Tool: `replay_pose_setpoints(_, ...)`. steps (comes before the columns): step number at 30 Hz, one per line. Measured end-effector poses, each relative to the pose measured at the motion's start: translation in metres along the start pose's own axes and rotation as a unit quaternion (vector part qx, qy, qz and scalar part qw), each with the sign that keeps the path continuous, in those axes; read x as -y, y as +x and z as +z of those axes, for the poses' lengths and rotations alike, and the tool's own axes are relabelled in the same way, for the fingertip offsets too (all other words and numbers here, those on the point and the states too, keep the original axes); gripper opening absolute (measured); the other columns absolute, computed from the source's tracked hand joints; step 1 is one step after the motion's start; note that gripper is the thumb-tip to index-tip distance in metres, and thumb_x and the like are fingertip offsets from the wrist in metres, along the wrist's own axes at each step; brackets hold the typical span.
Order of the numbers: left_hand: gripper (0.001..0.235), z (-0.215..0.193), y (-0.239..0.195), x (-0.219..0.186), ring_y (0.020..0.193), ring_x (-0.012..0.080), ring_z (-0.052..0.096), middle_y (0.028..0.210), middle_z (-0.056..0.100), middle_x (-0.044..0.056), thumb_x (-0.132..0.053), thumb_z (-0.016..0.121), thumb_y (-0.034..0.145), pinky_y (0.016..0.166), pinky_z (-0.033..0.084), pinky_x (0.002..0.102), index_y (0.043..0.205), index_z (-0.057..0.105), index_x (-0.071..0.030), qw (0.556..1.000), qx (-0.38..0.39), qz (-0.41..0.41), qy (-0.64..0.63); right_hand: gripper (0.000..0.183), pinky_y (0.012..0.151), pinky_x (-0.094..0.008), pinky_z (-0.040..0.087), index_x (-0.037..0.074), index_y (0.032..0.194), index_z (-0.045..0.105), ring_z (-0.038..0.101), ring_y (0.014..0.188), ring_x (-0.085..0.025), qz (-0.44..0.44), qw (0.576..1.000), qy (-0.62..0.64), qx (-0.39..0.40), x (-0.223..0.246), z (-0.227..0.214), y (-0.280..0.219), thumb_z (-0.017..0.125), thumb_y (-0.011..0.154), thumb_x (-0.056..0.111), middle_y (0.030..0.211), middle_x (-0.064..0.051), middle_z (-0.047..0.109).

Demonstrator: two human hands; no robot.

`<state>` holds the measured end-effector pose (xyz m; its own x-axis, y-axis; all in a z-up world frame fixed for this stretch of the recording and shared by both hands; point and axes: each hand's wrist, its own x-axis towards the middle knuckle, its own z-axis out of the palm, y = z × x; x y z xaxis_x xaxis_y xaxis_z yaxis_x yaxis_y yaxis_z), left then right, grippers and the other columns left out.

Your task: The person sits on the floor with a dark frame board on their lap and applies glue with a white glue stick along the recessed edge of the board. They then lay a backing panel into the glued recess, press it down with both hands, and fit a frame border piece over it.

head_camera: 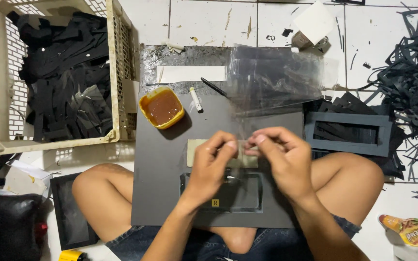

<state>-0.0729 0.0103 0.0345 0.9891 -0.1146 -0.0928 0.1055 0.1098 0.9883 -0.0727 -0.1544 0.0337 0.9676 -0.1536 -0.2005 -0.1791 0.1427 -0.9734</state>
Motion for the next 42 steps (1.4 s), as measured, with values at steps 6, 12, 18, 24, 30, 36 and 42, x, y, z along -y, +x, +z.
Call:
replay_pose_setpoints(6,0.008,-0.061,-0.006,-0.02,0.104,0.0265,0.063,0.095,0.057,0.006,-0.012,0.046,0.101,0.096,0.055,0.047,0.095,0.052,-0.009,0.971,-0.074,0.127,-0.187,0.014,0.076,-0.028,0.063,0.0,0.123,0.058,0.065,0.08,-0.017,-0.109,0.991,-0.017,-0.071,0.015,-0.065,0.056,0.052,0.11,-0.002,0.1,-0.01,0.064)
replay_pose_setpoints(12,0.01,-0.071,-0.01,-0.032,0.122,0.0379,0.063,0.111,0.061,0.013,-0.015,0.05,0.104,0.099,0.063,0.05,0.1,0.054,-0.007,0.959,-0.046,0.144,-0.238,0.037,0.068,-0.028,0.053,-0.005,0.137,0.068,0.064,0.085,-0.02,-0.212,0.9,-0.382,-0.012,0.038,-0.072,0.125,0.065,0.1,-0.007,0.114,-0.019,0.073)
replay_pose_setpoints(18,0.012,-0.049,-0.017,-0.025,0.14,0.0459,0.051,0.132,0.052,0.015,-0.013,0.049,0.096,0.108,0.056,0.067,0.085,0.048,-0.008,0.962,-0.009,0.123,-0.245,0.015,0.088,-0.04,0.052,-0.006,0.113,0.07,0.065,0.098,-0.029,-0.358,0.848,-0.389,0.012,0.038,-0.03,0.083,0.06,0.103,0.0,0.115,-0.017,0.072)
replay_pose_setpoints(24,0.018,-0.047,-0.034,0.001,0.116,0.0382,0.065,0.127,0.058,0.025,-0.012,0.053,0.098,0.1,0.061,0.053,0.082,0.048,-0.005,0.969,0.102,0.038,-0.222,0.027,0.084,-0.029,0.056,-0.008,0.119,0.065,0.07,0.089,-0.02,0.025,0.973,0.053,0.225,0.012,-0.007,0.006,0.062,0.094,0.002,0.099,-0.017,0.075)
replay_pose_setpoints(30,0.012,-0.049,-0.045,-0.017,0.058,0.022,0.07,0.065,0.063,0.011,-0.009,0.062,0.091,0.055,0.062,0.032,0.086,0.058,0.001,0.987,0.054,-0.142,-0.054,0.022,0.068,-0.029,0.06,-0.008,0.111,0.068,0.072,0.072,-0.021,0.047,0.986,0.032,0.156,-0.003,-0.009,-0.033,0.07,0.092,0.002,0.085,-0.019,0.077)
replay_pose_setpoints(36,0.012,-0.044,-0.065,-0.015,0.035,0.0217,0.067,0.05,0.069,0.017,-0.005,0.075,0.086,0.037,0.05,0.031,0.079,0.073,0.005,0.984,0.038,-0.131,0.112,0.024,0.06,-0.039,0.066,-0.011,0.104,0.07,0.077,0.065,-0.027,0.041,0.993,0.067,0.093,-0.044,-0.012,-0.07,0.07,0.094,0.01,0.078,-0.027,0.078)
replay_pose_setpoints(42,0.014,-0.057,-0.082,-0.022,0.047,0.0226,0.061,0.052,0.069,0.013,-0.015,0.077,0.086,0.052,0.048,0.032,0.08,0.076,-0.002,0.94,0.181,-0.158,0.243,0.033,0.054,-0.043,0.064,-0.011,0.111,0.064,0.077,0.068,-0.037,0.118,0.969,0.206,0.076,-0.072,-0.042,-0.095,0.057,0.099,0.019,0.084,-0.031,0.075)
